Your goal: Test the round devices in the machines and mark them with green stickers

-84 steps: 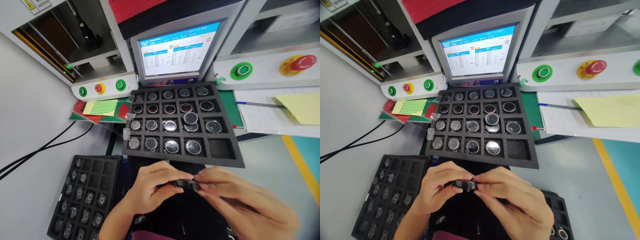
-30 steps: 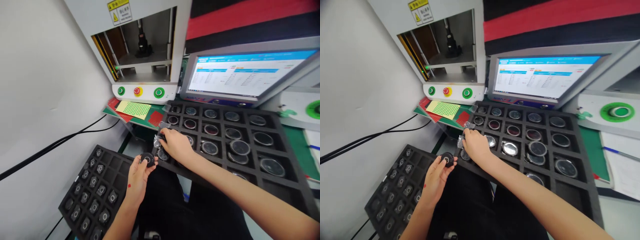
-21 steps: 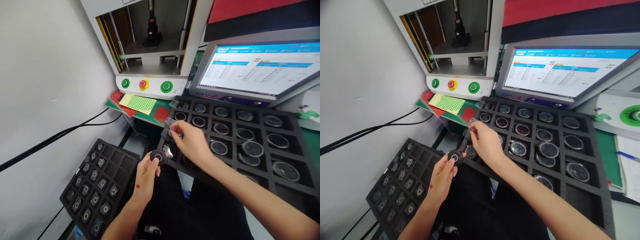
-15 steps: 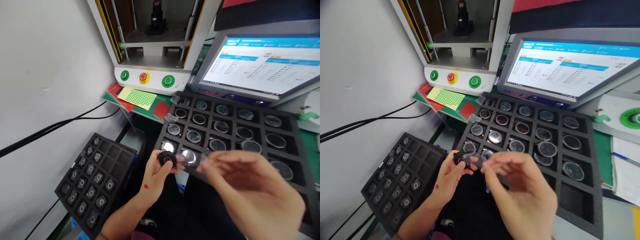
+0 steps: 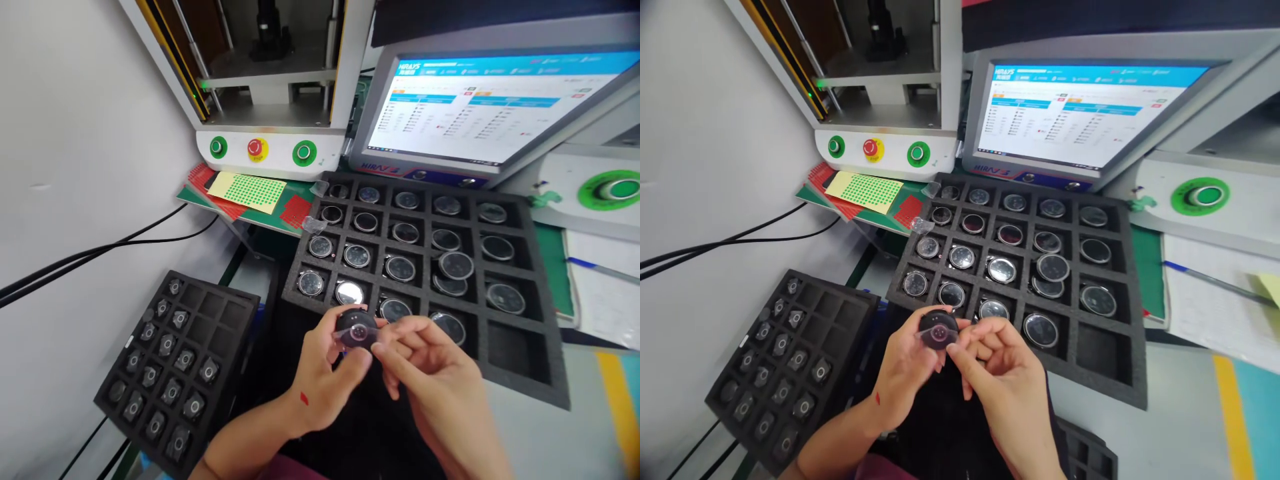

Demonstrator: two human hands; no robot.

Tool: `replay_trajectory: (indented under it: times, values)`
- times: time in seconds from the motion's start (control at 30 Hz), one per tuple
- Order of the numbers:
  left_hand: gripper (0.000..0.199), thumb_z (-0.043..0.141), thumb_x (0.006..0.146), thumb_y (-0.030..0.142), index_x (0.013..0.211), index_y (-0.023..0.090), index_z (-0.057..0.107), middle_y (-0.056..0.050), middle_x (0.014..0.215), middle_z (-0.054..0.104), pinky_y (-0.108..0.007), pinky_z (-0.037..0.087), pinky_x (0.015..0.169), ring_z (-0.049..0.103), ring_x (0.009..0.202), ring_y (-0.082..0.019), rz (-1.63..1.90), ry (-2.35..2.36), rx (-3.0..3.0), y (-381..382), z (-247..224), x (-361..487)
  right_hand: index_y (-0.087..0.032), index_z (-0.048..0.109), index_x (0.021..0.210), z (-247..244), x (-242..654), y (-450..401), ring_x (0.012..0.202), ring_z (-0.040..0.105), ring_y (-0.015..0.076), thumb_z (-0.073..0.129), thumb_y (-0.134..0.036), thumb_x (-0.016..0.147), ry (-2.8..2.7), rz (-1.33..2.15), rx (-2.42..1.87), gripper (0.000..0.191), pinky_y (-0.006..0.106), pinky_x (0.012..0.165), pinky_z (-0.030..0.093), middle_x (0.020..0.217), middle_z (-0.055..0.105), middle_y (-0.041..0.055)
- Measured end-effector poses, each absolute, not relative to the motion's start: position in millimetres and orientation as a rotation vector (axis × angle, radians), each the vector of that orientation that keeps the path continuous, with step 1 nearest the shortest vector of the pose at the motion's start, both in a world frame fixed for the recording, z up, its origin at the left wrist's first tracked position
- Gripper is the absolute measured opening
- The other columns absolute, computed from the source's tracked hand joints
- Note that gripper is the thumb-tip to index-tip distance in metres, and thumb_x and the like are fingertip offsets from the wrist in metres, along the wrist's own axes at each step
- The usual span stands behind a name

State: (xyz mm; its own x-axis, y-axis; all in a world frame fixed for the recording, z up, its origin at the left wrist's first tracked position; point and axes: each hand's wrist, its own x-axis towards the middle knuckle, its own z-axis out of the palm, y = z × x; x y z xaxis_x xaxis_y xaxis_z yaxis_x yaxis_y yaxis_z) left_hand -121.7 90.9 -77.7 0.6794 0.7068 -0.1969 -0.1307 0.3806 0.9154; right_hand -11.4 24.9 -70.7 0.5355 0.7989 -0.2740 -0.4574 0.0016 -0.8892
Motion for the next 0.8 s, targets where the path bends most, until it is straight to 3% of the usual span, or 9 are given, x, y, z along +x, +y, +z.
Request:
replay_trajectory:
  times: [0.07, 0.23, 0.37, 0.47, 0.53, 0.6, 0.7, 0.8]
  values:
    - [0.044, 0.064, 0.087, 0.045, 0.119, 0.016, 0.058, -0.010, 0.107, 0.071, -0.022, 0.048, 0.068, 0.058, 0.071, -0.011, 0.563, 0.686, 1.115, 89.2, -75.4, -121.4, -0.017, 0.055, 0.077, -72.9, -11.5, 23.3, 0.038, 0.046, 0.0033, 0.080, -0.027, 0.072, -0.339, 1.008, -1.228, 0.028, 0.012, 0.033, 0.040, 0.069, 0.060, -0.0016]
    - [0.036, 0.043, 0.099, 0.042, 0.114, 0.017, 0.064, -0.008, 0.100, 0.071, -0.019, 0.046, 0.058, 0.051, 0.059, -0.007, 0.587, 0.760, 1.297, 85.0, -74.6, -118.6, -0.018, 0.056, 0.085, -79.1, -9.5, 21.1, 0.044, 0.051, 0.0058, 0.080, -0.028, 0.070, -0.374, 0.867, -1.319, 0.030, 0.014, 0.039, 0.046, 0.071, 0.059, -0.0017]
    - [0.031, 0.046, 0.098, 0.034, 0.124, 0.027, 0.061, -0.007, 0.127, 0.059, -0.019, 0.051, 0.059, 0.057, 0.064, -0.006, 0.530, 0.683, 1.437, 82.8, -77.5, -117.7, -0.018, 0.062, 0.094, -76.9, 5.5, 12.8, 0.053, 0.055, 0.0091, 0.073, -0.028, 0.072, -0.547, 0.853, -1.422, 0.027, 0.020, 0.049, 0.052, 0.079, 0.066, 0.0035]
    - [0.035, 0.047, 0.098, 0.027, 0.131, 0.032, 0.056, -0.007, 0.137, 0.051, -0.020, 0.055, 0.064, 0.063, 0.076, -0.009, 0.467, 0.566, 1.644, 81.3, -79.2, -114.5, -0.019, 0.066, 0.098, -73.2, 21.5, -3.6, 0.050, 0.052, 0.0085, 0.068, -0.023, 0.075, -0.772, 0.784, -1.547, 0.023, 0.019, 0.049, 0.051, 0.068, 0.063, -0.0009]
    - [0.037, 0.049, 0.096, 0.021, 0.132, 0.028, 0.056, -0.008, 0.122, 0.059, -0.021, 0.056, 0.071, 0.065, 0.086, -0.013, 0.496, 0.463, 1.831, 79.3, -78.0, -109.4, -0.021, 0.066, 0.102, -71.4, 30.7, -18.5, 0.048, 0.052, 0.0078, 0.063, -0.017, 0.080, -0.959, 0.638, -1.595, 0.023, 0.016, 0.048, 0.050, 0.063, 0.060, -0.0040]
    - [0.034, 0.052, 0.094, 0.017, 0.127, 0.021, 0.059, -0.007, 0.102, 0.065, -0.020, 0.056, 0.074, 0.066, 0.087, -0.014, 0.571, 0.361, 1.990, 76.0, -75.2, -100.3, -0.024, 0.064, 0.110, -71.2, 38.9, -34.4, 0.061, 0.062, 0.0091, 0.055, -0.011, 0.086, -1.175, 0.458, -1.614, 0.028, 0.016, 0.058, 0.054, 0.077, 0.066, -0.0014]
    - [0.025, 0.052, 0.094, 0.017, 0.117, 0.012, 0.062, -0.005, 0.085, 0.065, -0.017, 0.054, 0.064, 0.064, 0.070, -0.010, 0.707, 0.258, 2.233, 68.9, -73.6, -74.4, -0.026, 0.061, 0.118, -76.2, 53.7, -57.2, 0.089, 0.068, 0.0126, 0.053, -0.012, 0.090, -1.298, 0.214, -1.692, 0.032, 0.020, 0.077, 0.057, 0.110, 0.068, 0.0038]
    - [0.024, 0.049, 0.095, 0.018, 0.108, 0.004, 0.064, -0.005, 0.074, 0.065, -0.022, 0.051, 0.054, 0.062, 0.060, -0.012, 0.923, 0.067, 2.583, 61.1, -82.9, -30.9, -0.023, 0.063, 0.109, -90.6, 72.9, -77.0, 0.082, 0.069, 0.0145, 0.061, -0.026, 0.087, -0.827, 0.035, -1.860, 0.022, 0.024, 0.075, 0.058, 0.105, 0.068, 0.0055]
